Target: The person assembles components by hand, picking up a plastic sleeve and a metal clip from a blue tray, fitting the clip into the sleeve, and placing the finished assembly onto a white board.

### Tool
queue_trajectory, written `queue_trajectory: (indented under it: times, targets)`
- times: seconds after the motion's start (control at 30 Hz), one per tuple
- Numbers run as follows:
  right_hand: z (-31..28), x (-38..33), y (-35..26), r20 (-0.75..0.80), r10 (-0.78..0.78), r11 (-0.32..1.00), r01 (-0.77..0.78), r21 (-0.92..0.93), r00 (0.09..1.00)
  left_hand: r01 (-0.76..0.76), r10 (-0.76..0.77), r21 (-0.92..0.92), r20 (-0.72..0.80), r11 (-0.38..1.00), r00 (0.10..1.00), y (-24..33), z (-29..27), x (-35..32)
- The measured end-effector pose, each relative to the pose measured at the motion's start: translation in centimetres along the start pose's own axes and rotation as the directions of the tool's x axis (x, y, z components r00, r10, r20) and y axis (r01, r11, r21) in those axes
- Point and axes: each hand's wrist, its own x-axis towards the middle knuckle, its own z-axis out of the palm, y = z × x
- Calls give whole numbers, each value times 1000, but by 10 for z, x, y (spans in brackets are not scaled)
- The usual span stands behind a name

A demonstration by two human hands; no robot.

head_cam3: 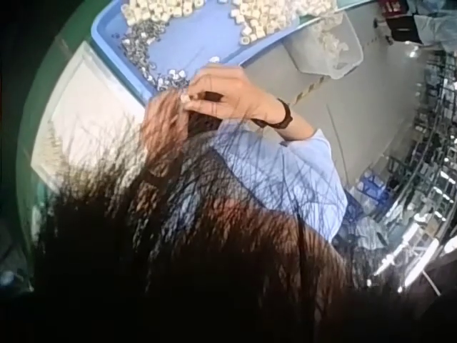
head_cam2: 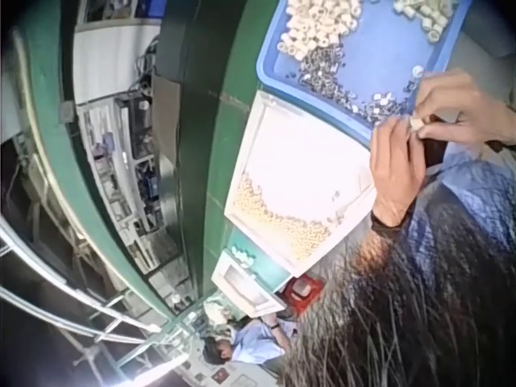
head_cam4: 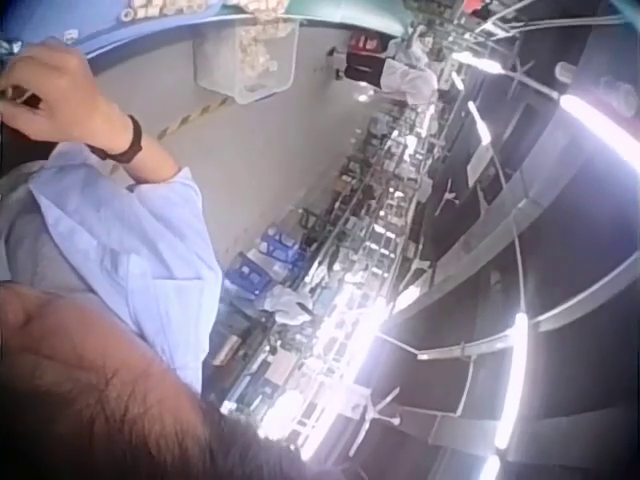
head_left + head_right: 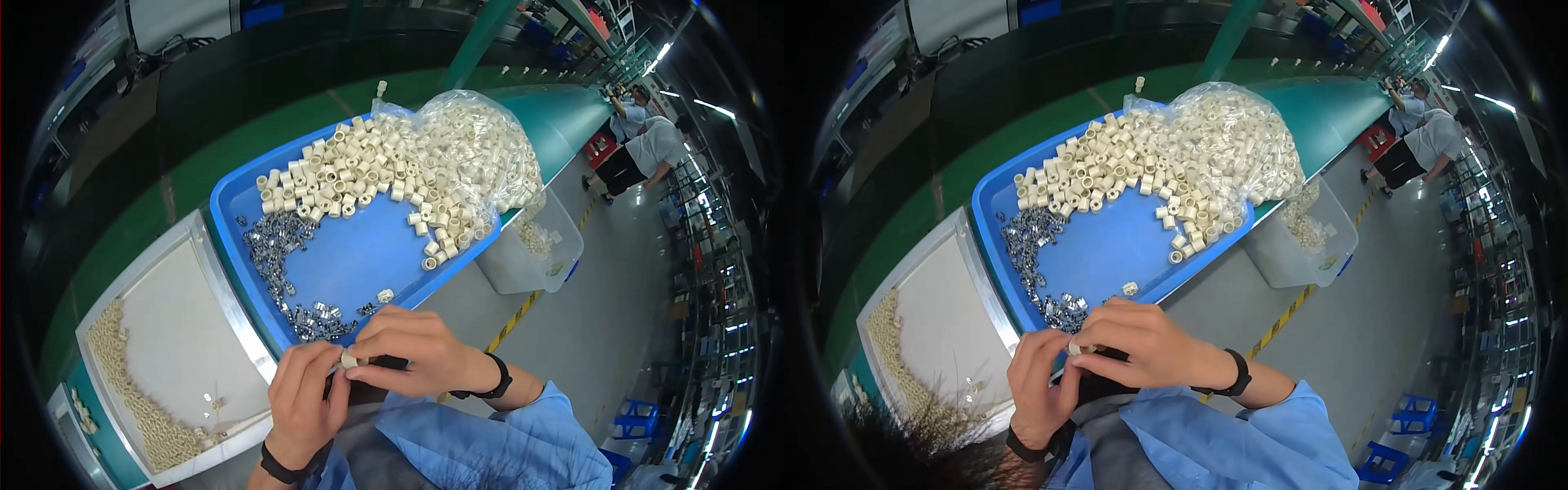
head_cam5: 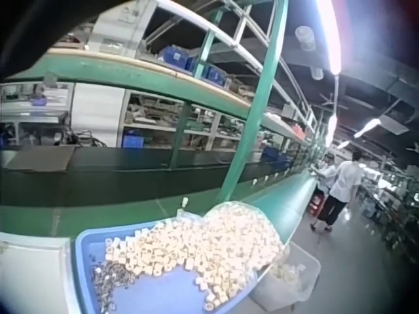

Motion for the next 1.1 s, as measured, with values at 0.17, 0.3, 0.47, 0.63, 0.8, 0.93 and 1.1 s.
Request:
queue_trajectory:
  times: [0.17,0.3,0.47,0.63,0.8,0.93,1.1]
  targets:
    - [-5,5,20,-9,2,996,-3,-91,1000,153,-148,-66,82,986,986,-8,3,24]
    - [-24,19,26,-117,149,988,-153,-26,982,228,-217,-86,122,970,969,-29,-4,62]
    - [-50,2,64,-217,315,949,-312,49,924,342,-329,-83,136,936,934,-93,-12,144]
    - [-56,-10,84,-168,347,929,-363,-74,922,302,-266,-253,166,919,950,-200,12,244]
    - [-67,-8,93,-68,336,865,-336,-371,939,547,-468,-104,400,831,788,-248,36,329]
    - [-50,7,96,97,363,840,-281,-464,927,498,-362,-145,521,855,773,-309,54,362]
    - [-22,17,93,194,413,818,-269,-507,890,437,-345,18,643,899,684,-347,76,363]
